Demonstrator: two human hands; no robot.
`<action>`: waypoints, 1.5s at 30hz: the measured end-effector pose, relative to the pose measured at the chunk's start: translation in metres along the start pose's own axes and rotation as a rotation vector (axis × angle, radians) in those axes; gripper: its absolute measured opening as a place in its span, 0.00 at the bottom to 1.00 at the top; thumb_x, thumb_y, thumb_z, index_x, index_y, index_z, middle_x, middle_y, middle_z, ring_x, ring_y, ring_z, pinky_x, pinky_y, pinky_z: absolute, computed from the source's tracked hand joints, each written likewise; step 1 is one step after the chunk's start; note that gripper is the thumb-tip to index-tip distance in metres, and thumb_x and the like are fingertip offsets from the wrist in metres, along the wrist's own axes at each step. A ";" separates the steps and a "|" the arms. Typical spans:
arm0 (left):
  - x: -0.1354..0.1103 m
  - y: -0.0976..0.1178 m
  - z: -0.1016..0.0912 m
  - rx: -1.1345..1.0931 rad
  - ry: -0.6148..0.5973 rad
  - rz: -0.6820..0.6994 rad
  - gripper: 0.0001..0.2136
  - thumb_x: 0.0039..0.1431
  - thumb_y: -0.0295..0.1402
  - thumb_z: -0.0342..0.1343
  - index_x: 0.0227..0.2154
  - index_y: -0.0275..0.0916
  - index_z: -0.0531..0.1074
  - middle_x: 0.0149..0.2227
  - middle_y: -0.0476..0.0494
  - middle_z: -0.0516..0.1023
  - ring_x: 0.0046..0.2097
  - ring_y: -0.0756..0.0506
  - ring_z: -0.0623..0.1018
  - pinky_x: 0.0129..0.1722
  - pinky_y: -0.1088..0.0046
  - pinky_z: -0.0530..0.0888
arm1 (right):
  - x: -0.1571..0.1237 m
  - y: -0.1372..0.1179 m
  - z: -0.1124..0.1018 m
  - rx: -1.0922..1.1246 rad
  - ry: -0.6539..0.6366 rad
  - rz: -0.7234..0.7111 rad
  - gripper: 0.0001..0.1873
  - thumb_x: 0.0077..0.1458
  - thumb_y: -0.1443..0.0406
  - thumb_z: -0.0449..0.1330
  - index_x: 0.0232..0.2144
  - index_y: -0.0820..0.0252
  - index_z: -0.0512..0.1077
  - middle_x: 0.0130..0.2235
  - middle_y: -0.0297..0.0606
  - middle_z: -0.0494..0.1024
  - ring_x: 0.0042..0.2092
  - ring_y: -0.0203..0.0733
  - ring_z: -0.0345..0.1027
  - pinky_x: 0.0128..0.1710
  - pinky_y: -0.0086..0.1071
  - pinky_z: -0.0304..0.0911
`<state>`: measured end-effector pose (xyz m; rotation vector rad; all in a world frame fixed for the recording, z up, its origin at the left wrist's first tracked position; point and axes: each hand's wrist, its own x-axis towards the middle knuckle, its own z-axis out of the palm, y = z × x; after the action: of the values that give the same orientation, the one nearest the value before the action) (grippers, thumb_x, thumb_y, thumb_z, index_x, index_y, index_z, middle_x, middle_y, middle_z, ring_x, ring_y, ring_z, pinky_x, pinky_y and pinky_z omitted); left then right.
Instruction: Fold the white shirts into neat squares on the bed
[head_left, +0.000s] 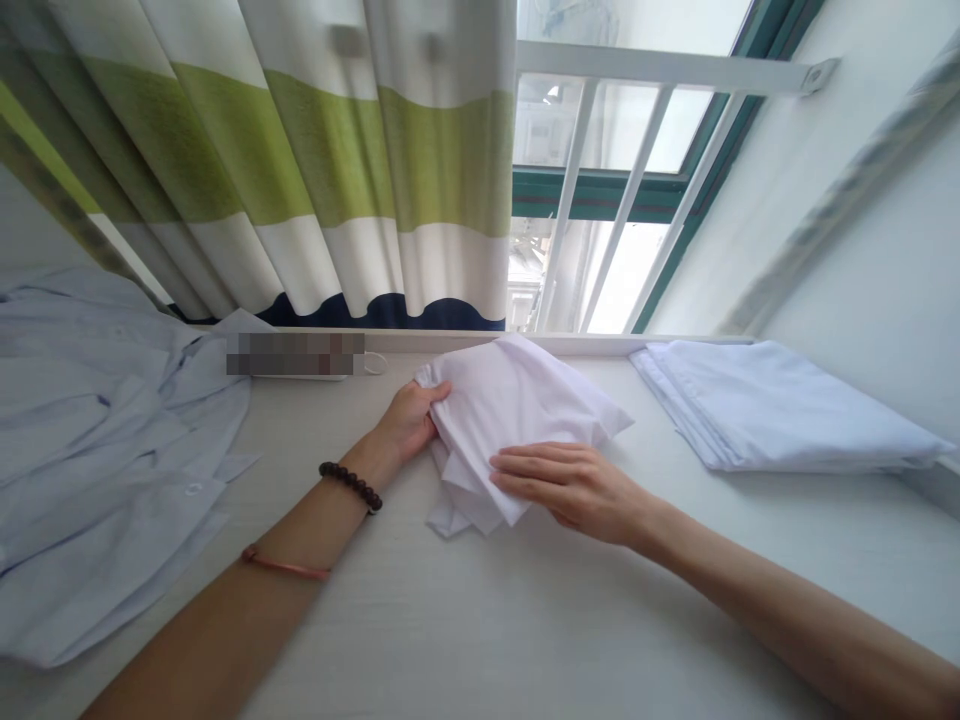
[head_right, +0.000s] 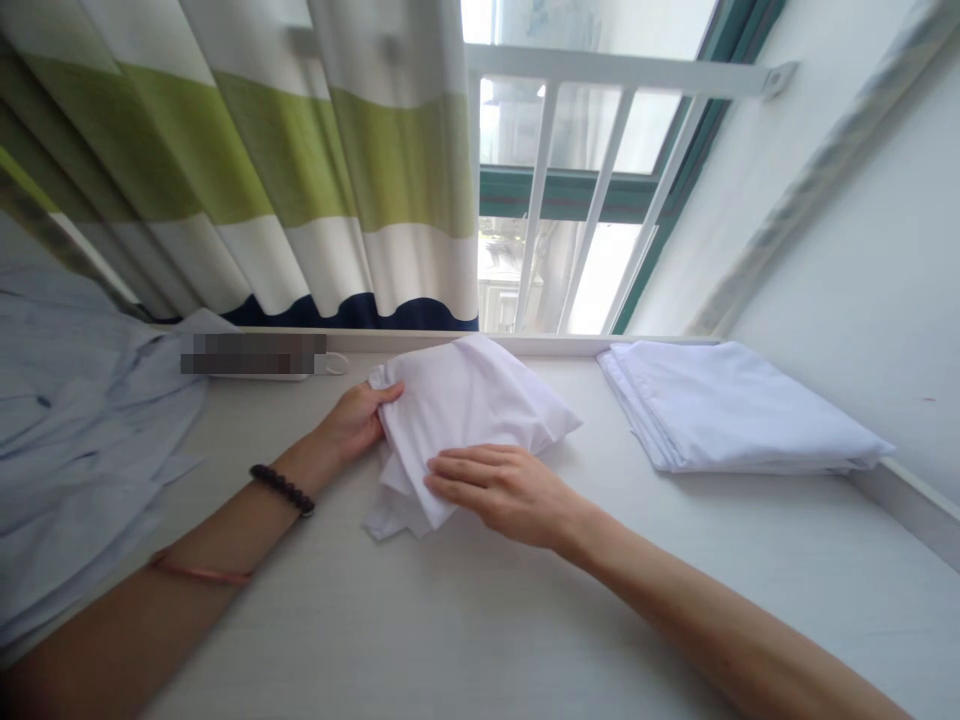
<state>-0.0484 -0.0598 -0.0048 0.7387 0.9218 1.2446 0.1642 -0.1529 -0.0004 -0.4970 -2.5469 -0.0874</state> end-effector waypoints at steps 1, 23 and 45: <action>-0.001 0.006 0.003 -0.032 -0.025 -0.010 0.12 0.54 0.16 0.51 0.40 0.29 0.72 0.35 0.39 0.81 0.43 0.43 0.79 0.47 0.66 0.76 | 0.001 -0.001 -0.006 -0.007 0.027 -0.001 0.22 0.63 0.72 0.45 0.54 0.56 0.68 0.54 0.40 0.74 0.57 0.41 0.65 0.54 0.38 0.66; -0.016 0.029 -0.005 1.317 0.141 0.485 0.35 0.50 0.21 0.49 0.63 0.34 0.51 0.65 0.34 0.51 0.66 0.32 0.49 0.64 0.53 0.48 | -0.003 -0.004 0.011 -0.094 -0.112 0.271 0.20 0.63 0.63 0.50 0.54 0.65 0.67 0.59 0.51 0.67 0.63 0.50 0.55 0.61 0.48 0.56; -0.006 0.020 0.031 2.089 -0.256 0.258 0.22 0.67 0.38 0.37 0.53 0.33 0.69 0.56 0.32 0.69 0.58 0.36 0.68 0.57 0.56 0.63 | -0.037 0.044 0.011 0.127 0.010 0.785 0.30 0.64 0.52 0.44 0.60 0.64 0.61 0.64 0.45 0.59 0.64 0.45 0.53 0.64 0.40 0.49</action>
<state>-0.0304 -0.0612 0.0278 2.5441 1.7539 -0.1428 0.2041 -0.1227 -0.0309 -1.3817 -2.1519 0.3501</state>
